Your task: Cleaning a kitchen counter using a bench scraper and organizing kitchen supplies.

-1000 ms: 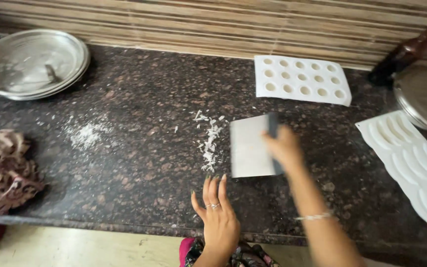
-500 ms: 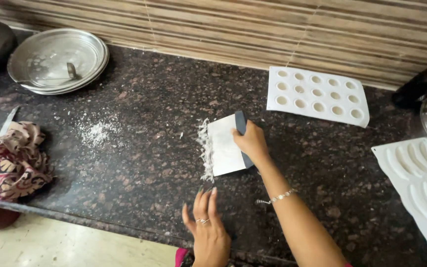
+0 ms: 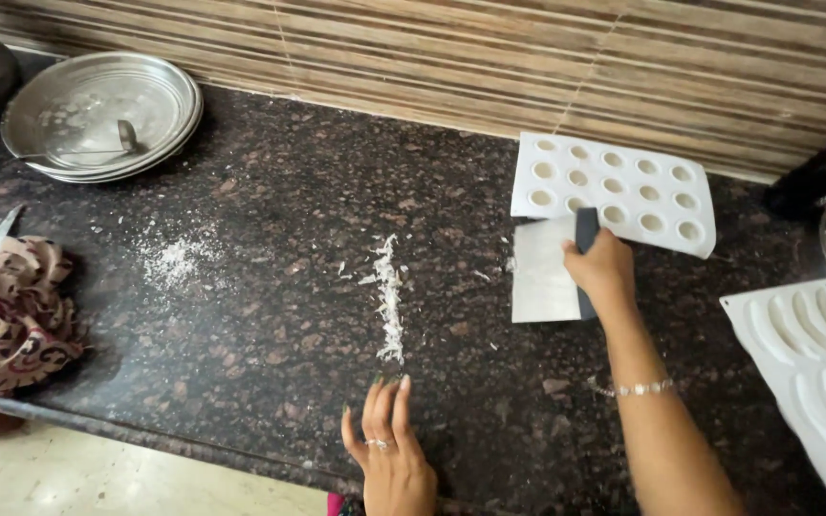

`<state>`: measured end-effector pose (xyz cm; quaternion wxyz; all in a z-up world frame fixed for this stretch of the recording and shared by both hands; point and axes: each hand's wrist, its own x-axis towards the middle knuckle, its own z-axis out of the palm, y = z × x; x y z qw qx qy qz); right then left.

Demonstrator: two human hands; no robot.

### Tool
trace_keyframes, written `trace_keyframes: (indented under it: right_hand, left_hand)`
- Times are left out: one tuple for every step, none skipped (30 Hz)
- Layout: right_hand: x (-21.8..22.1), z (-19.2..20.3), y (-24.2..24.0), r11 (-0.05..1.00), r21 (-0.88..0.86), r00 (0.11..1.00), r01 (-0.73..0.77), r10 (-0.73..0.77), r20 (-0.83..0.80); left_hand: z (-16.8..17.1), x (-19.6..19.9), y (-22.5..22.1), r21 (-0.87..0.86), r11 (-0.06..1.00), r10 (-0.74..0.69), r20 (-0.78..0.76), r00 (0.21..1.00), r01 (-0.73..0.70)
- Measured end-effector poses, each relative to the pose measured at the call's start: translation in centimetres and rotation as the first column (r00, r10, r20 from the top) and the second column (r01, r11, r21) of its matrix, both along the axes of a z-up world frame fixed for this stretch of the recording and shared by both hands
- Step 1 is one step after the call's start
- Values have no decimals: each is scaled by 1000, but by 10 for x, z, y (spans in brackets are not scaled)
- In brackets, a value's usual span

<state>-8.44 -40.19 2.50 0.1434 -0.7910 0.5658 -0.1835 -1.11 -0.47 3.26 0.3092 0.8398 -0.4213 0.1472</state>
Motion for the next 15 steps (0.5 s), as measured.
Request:
trace_keyframes:
  right_hand:
    - [-1, 4, 4, 1000, 4, 1000, 7, -7, 1]
    - [-7, 9, 4, 998, 64, 1000, -10, 9, 15]
    - [-12, 15, 4, 992, 124, 999, -28, 24, 31]
    - [-33, 15, -7, 993, 118, 999, -20, 16, 30]
    - [-53, 15, -18, 996, 91, 999, -4, 8, -36]
    - [-69, 13, -28, 998, 70, 995, 4, 3, -101]
    - [-74, 14, -29, 997, 71, 995, 6, 1, -101]
    - [-83, 18, -30, 987, 146, 997, 65, -57, -58]
    - [-93, 21, -31, 968, 223, 993, 120, -118, -20]
    - [-68, 17, -15, 967, 225, 993, 121, -119, -22]
    - [-43, 13, 1, 957, 251, 989, 148, -150, -12]
    - [-16, 9, 16, 945, 276, 983, 173, -181, 2]
    - [2, 6, 26, 945, 277, 983, 173, -182, 5]
    - [20, 3, 37, 967, 244, 994, 70, -90, 69]
    - [40, 1, 48, 978, 204, 992, -32, 5, 129]
  left_hand:
    - [1, 1, 3, 4, 1000, -7, 1, 1000, 7]
    - [3, 2, 3, 34, 999, -3, -49, 999, 5]
    - [4, 2, 1, 66, 998, 2, -99, 995, 4]
    - [0, 1, 1, 59, 998, -6, -100, 995, 12]
    - [-3, 0, 0, 47, 999, 2, -62, 998, 1]
    - [-5, 1, 1, 41, 999, 17, -24, 1000, -16]
    - [-5, 2, 0, 41, 999, 15, -24, 1000, -14]
    - [-5, 0, -2, 51, 999, 17, -34, 999, -15]
    - [-6, -3, -3, 61, 998, 19, -43, 999, -17]
    - [-6, -4, -3, 63, 998, 18, -44, 999, -16]
    - [-6, -4, -3, 65, 998, 19, -45, 999, -16]
    - [-6, -2, -3, 66, 998, 19, -41, 999, -16]
    - [-8, -3, -3, 66, 998, 18, -39, 999, -15]
    - [-9, -3, -2, 55, 998, 29, -31, 999, -27]
    - [-11, -2, 0, 45, 998, 40, -24, 999, -39]
